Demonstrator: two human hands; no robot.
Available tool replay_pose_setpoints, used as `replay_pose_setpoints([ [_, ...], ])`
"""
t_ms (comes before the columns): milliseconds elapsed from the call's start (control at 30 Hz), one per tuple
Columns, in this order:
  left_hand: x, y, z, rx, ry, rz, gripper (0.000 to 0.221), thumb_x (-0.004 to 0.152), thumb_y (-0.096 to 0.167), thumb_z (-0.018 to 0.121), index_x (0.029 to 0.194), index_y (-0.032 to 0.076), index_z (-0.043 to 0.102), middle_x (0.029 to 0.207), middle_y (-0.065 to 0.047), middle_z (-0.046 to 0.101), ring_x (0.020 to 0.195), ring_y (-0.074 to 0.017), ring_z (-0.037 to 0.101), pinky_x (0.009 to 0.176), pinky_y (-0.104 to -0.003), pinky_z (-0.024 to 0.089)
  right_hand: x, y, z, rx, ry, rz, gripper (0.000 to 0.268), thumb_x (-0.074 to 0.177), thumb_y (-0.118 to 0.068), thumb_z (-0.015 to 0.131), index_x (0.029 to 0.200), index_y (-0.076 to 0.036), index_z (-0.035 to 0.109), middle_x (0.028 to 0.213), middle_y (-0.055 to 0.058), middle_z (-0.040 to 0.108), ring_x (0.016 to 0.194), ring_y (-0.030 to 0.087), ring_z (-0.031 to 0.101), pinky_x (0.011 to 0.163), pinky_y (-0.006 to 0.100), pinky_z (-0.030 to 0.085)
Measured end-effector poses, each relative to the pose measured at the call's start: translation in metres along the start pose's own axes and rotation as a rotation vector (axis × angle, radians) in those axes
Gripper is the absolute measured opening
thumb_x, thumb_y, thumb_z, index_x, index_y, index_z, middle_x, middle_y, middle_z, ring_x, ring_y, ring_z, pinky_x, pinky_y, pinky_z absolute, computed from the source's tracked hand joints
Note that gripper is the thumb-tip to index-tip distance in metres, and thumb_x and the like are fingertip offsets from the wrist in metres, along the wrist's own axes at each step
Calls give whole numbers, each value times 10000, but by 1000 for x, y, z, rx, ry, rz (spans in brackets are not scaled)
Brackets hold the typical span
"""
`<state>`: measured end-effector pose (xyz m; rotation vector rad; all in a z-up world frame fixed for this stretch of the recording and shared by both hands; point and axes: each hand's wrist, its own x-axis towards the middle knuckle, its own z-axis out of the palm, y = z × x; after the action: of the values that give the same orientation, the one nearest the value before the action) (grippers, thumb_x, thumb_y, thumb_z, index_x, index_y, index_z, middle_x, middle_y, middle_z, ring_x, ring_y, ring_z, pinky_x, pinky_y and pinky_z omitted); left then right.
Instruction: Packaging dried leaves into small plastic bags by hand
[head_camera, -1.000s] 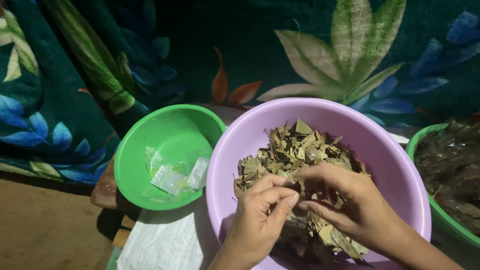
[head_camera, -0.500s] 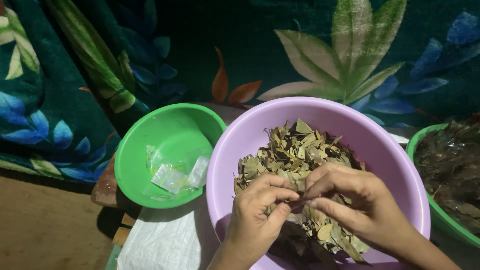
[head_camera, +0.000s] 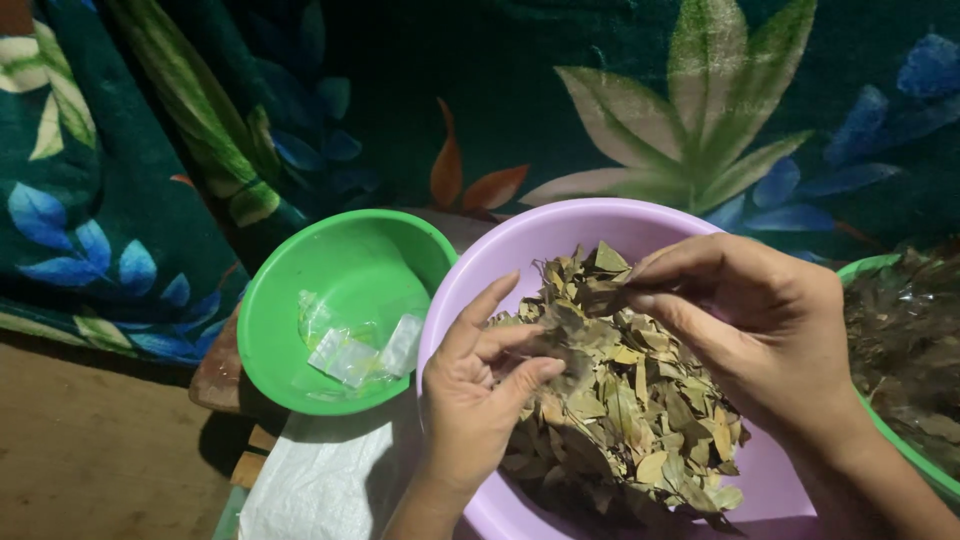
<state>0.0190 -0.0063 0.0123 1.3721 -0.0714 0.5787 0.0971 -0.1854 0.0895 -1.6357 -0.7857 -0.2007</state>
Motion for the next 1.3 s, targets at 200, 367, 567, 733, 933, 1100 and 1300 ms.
replay_pose_setpoints([
  [200,1,0,-6,97,-31,8,793,777,29,833,1490,95,493,1088,-141,802,1024,-165,747,1033,-272,568,3,-9,-1,0,-45,11,129,784,85,766,901,73,714,902,170,770,827,198,762,817,259,655],
  [367,0,8,-6,7,-77,-19,754,810,-20,797,1492,63,486,1078,-133,798,945,-173,768,902,-285,658,7,-1,-13,-176,-260,77,113,784,-34,802,891,-69,813,823,15,838,725,72,756,656,187,601],
  [567,1,12,-3,-33,-88,17,742,822,-44,779,1492,19,467,1034,-153,799,961,-201,766,894,-300,648,11,6,-13,-50,-424,43,62,832,-124,780,853,-76,813,832,32,808,782,122,766,738,238,605],
  [733,-7,0,1,-98,-53,69,727,841,-126,758,1486,54,477,1066,-180,790,961,-232,788,903,-349,689,-4,15,2,-33,-264,213,107,752,-65,878,829,-73,803,682,12,793,603,61,681,544,194,522],
  [933,-12,-11,3,-38,-10,143,621,851,-121,748,1418,23,541,1030,-166,769,946,-216,771,891,-294,663,-5,0,2,-117,-411,12,153,917,-175,681,926,-115,821,838,-2,814,813,102,747,755,240,586],
  [1100,-15,-17,6,-22,57,113,557,834,-105,774,1349,36,614,942,-88,713,858,-141,696,803,-251,624,-12,0,7,-194,-329,-47,189,825,-226,802,993,-156,751,898,-33,795,796,86,729,604,220,527],
  [1300,-11,-4,-2,396,-167,205,180,837,48,788,1011,87,761,925,-58,746,874,-189,723,801,-296,581,-21,3,9,-161,-267,-73,48,882,-117,735,851,-89,711,823,14,703,641,98,596,546,230,466],
])
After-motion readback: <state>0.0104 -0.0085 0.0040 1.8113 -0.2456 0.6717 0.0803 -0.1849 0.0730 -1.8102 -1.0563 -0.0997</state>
